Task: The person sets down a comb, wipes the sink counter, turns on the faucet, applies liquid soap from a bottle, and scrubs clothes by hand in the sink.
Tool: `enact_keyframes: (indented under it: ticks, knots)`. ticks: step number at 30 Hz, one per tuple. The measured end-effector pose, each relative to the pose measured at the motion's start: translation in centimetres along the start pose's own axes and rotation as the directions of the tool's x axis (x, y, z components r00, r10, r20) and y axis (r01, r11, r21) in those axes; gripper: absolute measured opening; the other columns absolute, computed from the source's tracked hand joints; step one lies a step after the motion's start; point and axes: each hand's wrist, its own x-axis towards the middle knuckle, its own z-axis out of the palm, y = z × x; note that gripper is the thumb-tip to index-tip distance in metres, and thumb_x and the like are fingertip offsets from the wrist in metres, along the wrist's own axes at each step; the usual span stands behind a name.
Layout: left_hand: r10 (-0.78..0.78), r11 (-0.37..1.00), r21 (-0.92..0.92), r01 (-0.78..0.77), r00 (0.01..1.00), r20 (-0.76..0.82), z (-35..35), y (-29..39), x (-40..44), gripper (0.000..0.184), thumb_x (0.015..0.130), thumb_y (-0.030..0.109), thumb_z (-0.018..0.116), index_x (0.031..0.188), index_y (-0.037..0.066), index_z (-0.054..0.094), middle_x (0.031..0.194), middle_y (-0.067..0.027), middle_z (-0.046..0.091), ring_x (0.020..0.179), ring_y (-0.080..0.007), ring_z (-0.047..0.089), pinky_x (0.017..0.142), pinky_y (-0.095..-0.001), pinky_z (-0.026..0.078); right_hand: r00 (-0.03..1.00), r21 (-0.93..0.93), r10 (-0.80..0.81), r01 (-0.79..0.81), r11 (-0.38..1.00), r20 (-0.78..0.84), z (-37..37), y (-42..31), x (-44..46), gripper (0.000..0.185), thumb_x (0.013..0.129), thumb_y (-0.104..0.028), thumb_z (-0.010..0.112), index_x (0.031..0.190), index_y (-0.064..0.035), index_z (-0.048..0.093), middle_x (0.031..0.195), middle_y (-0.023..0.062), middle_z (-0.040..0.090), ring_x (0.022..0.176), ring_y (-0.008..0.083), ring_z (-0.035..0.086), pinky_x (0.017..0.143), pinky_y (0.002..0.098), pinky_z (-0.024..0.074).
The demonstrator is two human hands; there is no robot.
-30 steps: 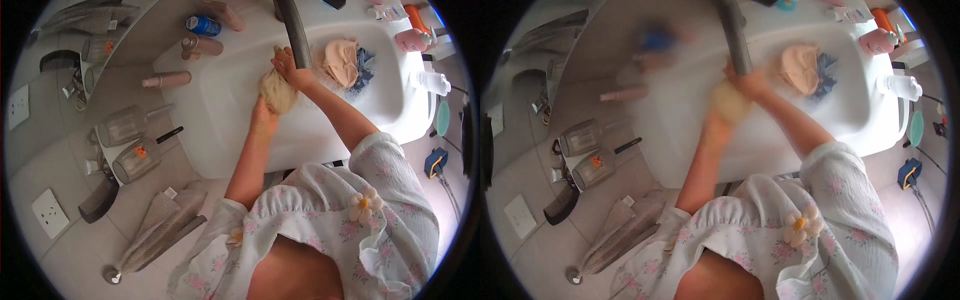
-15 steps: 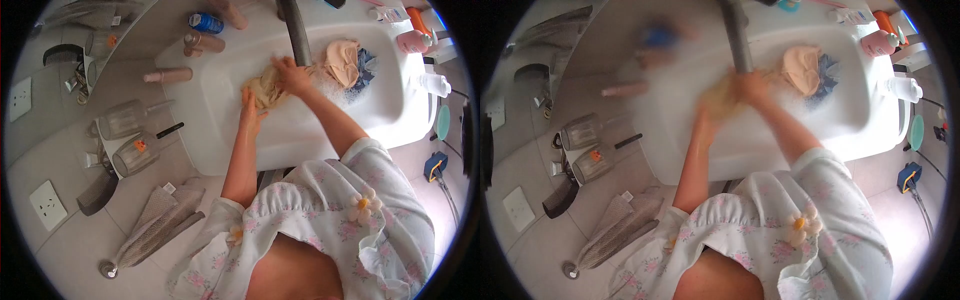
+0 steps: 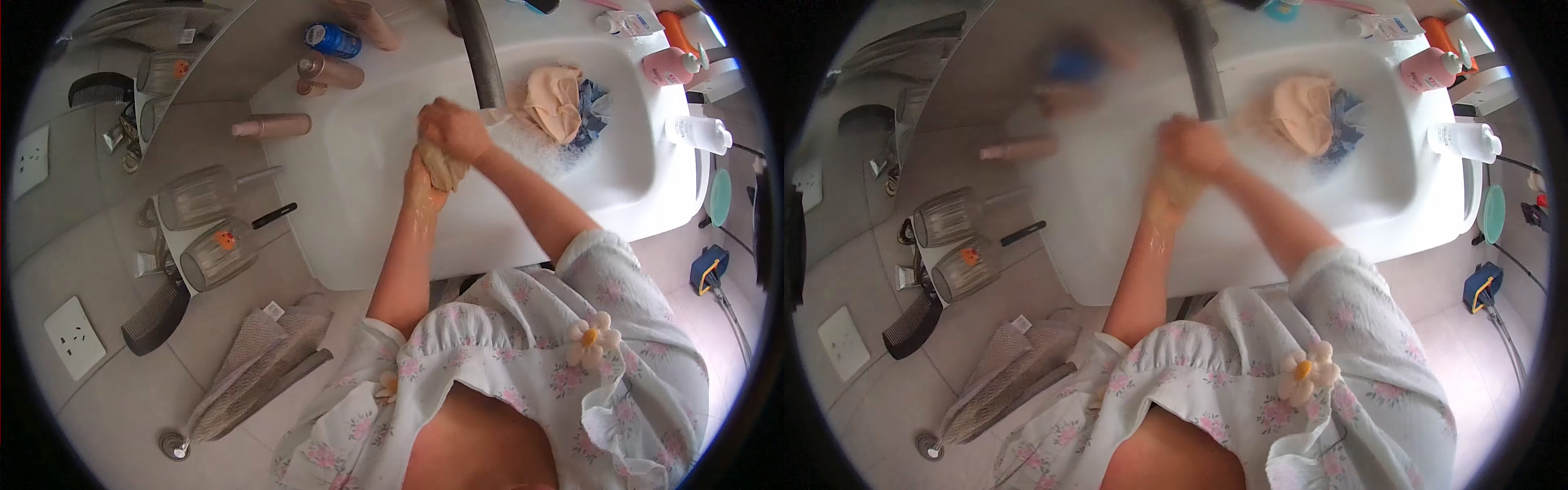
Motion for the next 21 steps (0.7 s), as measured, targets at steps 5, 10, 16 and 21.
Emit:
enact_keyframes:
  ticks: [5, 10, 16, 21]
  knots:
    - [0.510, 0.079, 0.991, -0.110, 0.858, 0.054, 1.3, -3.5, -3.7, 0.066, 0.090, 0.061, 0.037, 0.135, 0.014, 0.037, 0.138, -0.0090, 0.039, 0.125, -0.0238, 0.041, 0.104, -0.0428, 0.032, 0.928, 0.008, 0.367, -0.368, 0.930, 0.069, -0.7, 2.0, -0.5, 0.026, 0.082, -0.021, 0.059, 0.106, -0.0113, 0.058, 0.097, 0.0154, 0.057, 0.090, 0.0336, 0.058, 0.082, 0.0421, 0.0474]
    - [0.373, 0.490, 0.853, -0.179, 0.927, -0.020, 3.0, -5.0, -3.1, 0.064, 0.088, 0.066, 0.034, 0.136, 0.022, 0.037, 0.135, -0.0085, 0.043, 0.124, -0.0242, 0.042, 0.101, -0.0431, 0.036, 0.998, 0.047, 0.040, -0.042, 0.998, 0.044, 6.8, -1.9, -6.3, 0.034, 0.077, -0.023, 0.064, 0.109, -0.0132, 0.057, 0.104, 0.0148, 0.058, 0.091, 0.0340, 0.059, 0.081, 0.0419, 0.0470]
    - [0.366, 0.038, 0.989, -0.143, 0.923, 0.119, 1.0, -2.7, -0.2, 0.055, 0.094, 0.048, 0.039, 0.135, 0.012, 0.037, 0.131, -0.0066, 0.047, 0.119, -0.0186, 0.046, 0.098, -0.0350, 0.040, 0.994, 0.028, -0.026, 0.029, 0.999, -0.110, 4.1, -1.9, -3.2, 0.016, 0.082, -0.022, 0.057, 0.095, -0.0121, 0.057, 0.096, 0.0118, 0.055, 0.084, 0.0327, 0.059, 0.072, 0.0426, 0.0480]
    - [0.546, 0.224, 0.968, -0.112, 0.837, -0.030, 2.8, -4.0, -2.0, 0.070, 0.094, 0.051, 0.039, 0.142, 0.003, 0.020, 0.142, -0.0091, 0.035, 0.129, -0.0225, 0.037, 0.105, -0.0372, 0.033, 0.938, 0.231, 0.346, -0.332, 0.915, -0.020, 0.5, 8.9, 0.6, 0.024, 0.084, -0.026, 0.058, 0.103, -0.0112, 0.056, 0.107, 0.0093, 0.055, 0.089, 0.0286, 0.059, 0.072, 0.0413, 0.0494]
